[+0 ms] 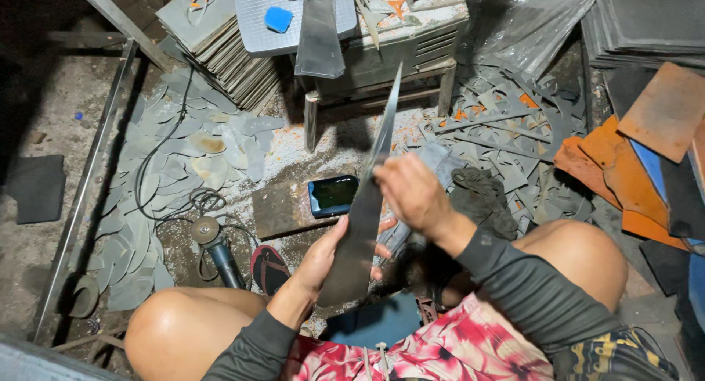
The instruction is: The person sits on the floor and uses a small abrasive pad to smooth the surface of several long, thin metal sheets. They handle the sheets one at a time, rubbing the pad along the length of each piece, then placing the finished sheet on a nearby stack.
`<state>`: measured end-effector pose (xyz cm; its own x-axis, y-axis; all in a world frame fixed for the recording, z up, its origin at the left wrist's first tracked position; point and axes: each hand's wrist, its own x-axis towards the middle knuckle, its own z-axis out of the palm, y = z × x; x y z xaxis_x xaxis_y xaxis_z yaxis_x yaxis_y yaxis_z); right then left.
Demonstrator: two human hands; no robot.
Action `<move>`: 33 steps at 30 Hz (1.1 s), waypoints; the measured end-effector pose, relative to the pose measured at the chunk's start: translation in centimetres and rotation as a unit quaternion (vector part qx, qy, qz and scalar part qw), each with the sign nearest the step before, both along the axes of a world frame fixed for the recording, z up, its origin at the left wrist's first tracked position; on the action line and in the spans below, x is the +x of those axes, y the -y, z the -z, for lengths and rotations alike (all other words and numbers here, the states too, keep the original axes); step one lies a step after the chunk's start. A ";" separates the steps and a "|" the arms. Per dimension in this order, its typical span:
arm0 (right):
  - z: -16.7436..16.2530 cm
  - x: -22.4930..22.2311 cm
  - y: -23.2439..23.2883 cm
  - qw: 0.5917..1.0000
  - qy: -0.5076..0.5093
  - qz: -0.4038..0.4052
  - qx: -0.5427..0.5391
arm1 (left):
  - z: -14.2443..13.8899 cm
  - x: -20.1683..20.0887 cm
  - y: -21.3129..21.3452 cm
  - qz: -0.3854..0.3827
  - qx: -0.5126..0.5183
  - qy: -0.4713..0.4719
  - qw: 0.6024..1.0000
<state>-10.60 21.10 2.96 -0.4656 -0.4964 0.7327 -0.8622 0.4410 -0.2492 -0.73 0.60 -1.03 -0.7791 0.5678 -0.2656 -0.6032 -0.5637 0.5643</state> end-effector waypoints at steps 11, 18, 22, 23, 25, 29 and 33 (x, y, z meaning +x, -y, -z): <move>-4.4 -10.8 -7.2 0.966 -0.025 0.228 -0.118 | -0.5 0.8 0.4 0.091 0.078 -0.004 0.993; -2.0 2.7 -1.0 0.998 0.005 -0.006 0.057 | -0.4 0.0 0.7 -0.104 0.129 -0.081 0.983; -0.8 8.8 1.8 0.971 0.007 -0.219 0.096 | 0.9 0.2 0.1 -0.147 0.129 -0.015 0.981; -0.1 8.9 2.5 0.963 -0.009 -0.245 0.110 | 1.4 0.3 -0.1 -0.155 0.123 -0.012 0.980; 1.1 7.7 3.3 0.977 0.018 -0.193 0.092 | 2.3 0.7 -0.3 -0.166 0.093 0.000 0.982; 1.4 3.2 3.0 0.996 0.007 -0.067 0.055 | 3.2 2.0 -1.4 -0.114 0.065 -0.043 0.990; -2.5 -1.8 2.1 0.994 -0.067 0.082 0.036 | 1.6 4.1 -1.6 -0.039 0.045 -0.140 0.988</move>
